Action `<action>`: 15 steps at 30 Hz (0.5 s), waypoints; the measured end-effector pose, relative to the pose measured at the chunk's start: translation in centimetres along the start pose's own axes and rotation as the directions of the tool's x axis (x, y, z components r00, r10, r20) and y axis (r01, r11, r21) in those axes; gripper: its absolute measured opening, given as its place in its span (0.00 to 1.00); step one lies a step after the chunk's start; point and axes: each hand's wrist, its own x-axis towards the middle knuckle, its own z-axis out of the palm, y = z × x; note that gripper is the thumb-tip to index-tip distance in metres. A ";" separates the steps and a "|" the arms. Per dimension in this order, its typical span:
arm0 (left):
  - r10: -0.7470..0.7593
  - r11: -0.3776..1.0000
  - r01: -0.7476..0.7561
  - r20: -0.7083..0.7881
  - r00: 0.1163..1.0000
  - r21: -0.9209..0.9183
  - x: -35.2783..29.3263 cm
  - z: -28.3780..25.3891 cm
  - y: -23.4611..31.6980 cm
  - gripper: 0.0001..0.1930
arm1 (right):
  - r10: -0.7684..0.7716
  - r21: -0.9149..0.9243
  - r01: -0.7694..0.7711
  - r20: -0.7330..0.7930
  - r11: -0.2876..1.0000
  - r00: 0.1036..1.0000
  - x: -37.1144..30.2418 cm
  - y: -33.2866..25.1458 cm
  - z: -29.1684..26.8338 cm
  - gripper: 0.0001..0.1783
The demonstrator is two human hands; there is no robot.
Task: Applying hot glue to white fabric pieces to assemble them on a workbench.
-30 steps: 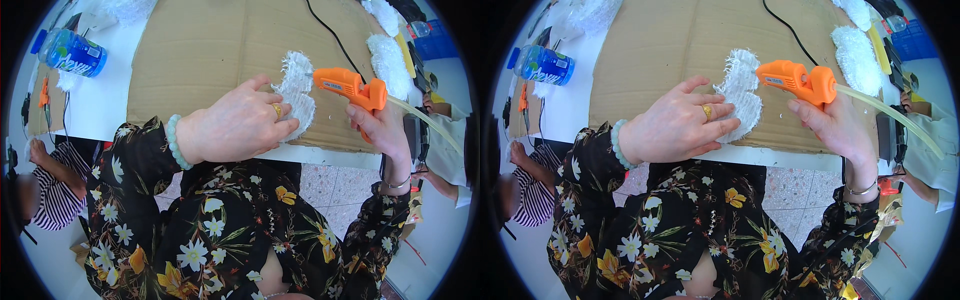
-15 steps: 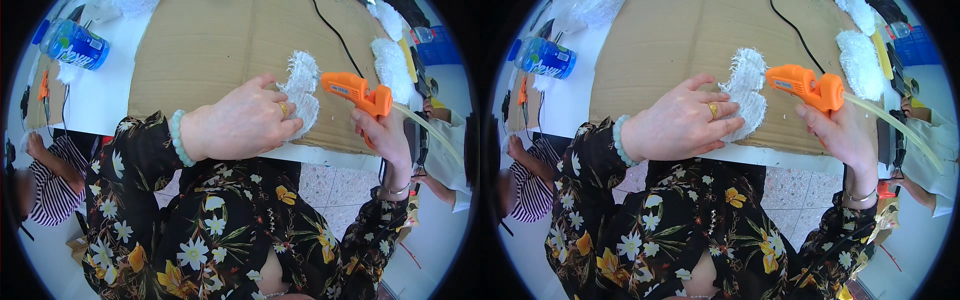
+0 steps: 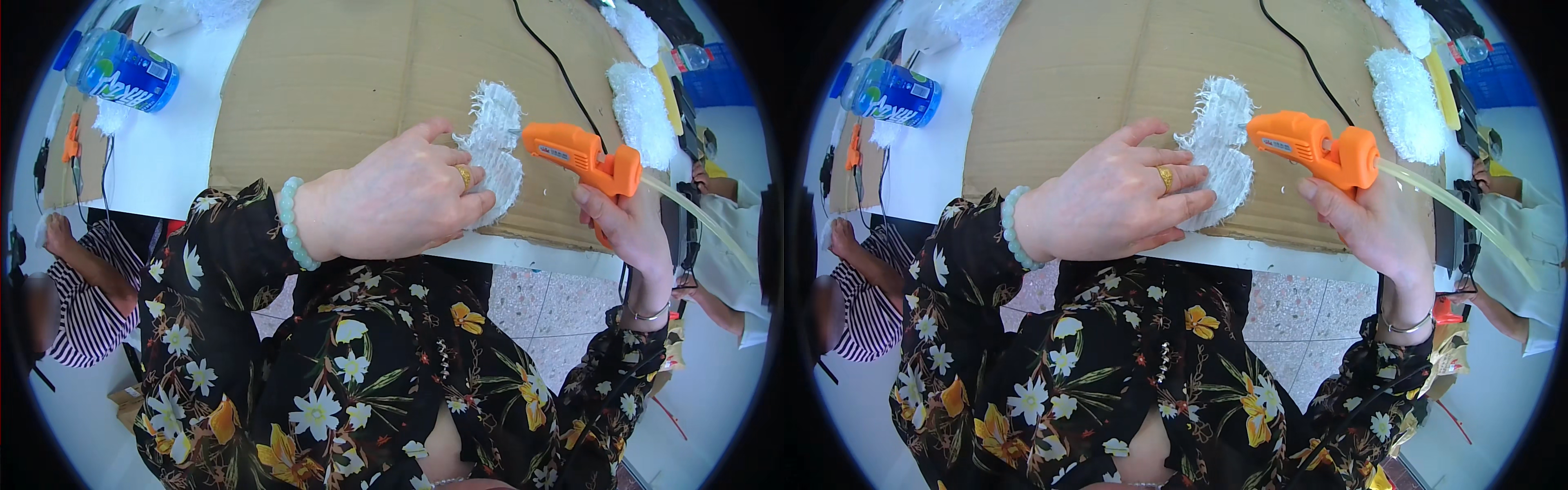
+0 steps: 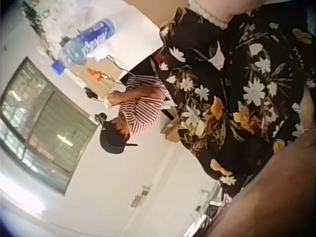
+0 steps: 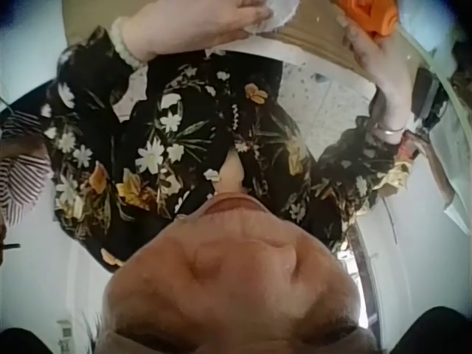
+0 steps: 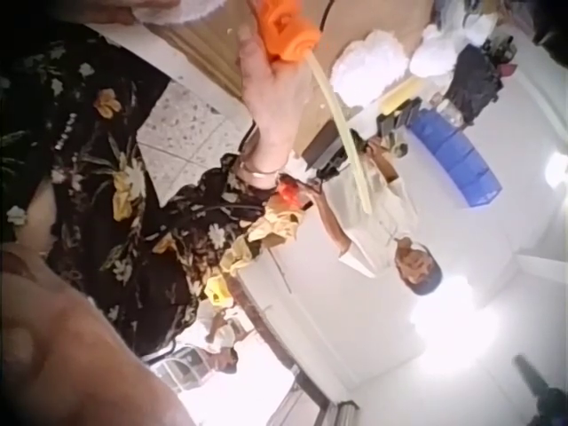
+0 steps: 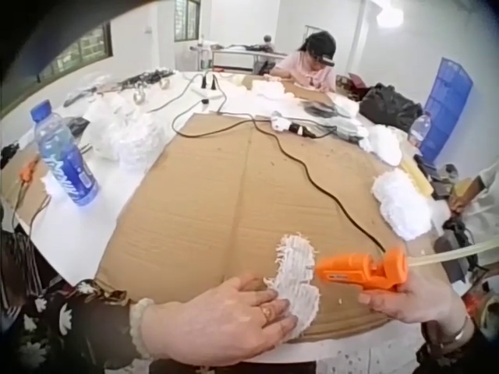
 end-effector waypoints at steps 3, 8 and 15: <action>-0.014 1.000 0.014 0.007 1.000 -0.016 0.0 0.1 0.0 0.14 | -0.030 0.014 0.030 0.033 0.999 0.999 0.0 0.7 0.0 0.17; -0.023 0.999 0.023 -0.005 1.000 -0.035 -0.3 0.2 -0.1 0.14 | -0.018 0.007 0.018 0.083 1.000 0.996 -0.1 0.7 0.3 0.17; -0.051 0.996 0.057 0.073 0.996 -0.072 0.0 -0.4 -0.1 0.18 | -0.108 0.018 0.107 0.079 0.994 0.991 0.0 1.0 0.3 0.17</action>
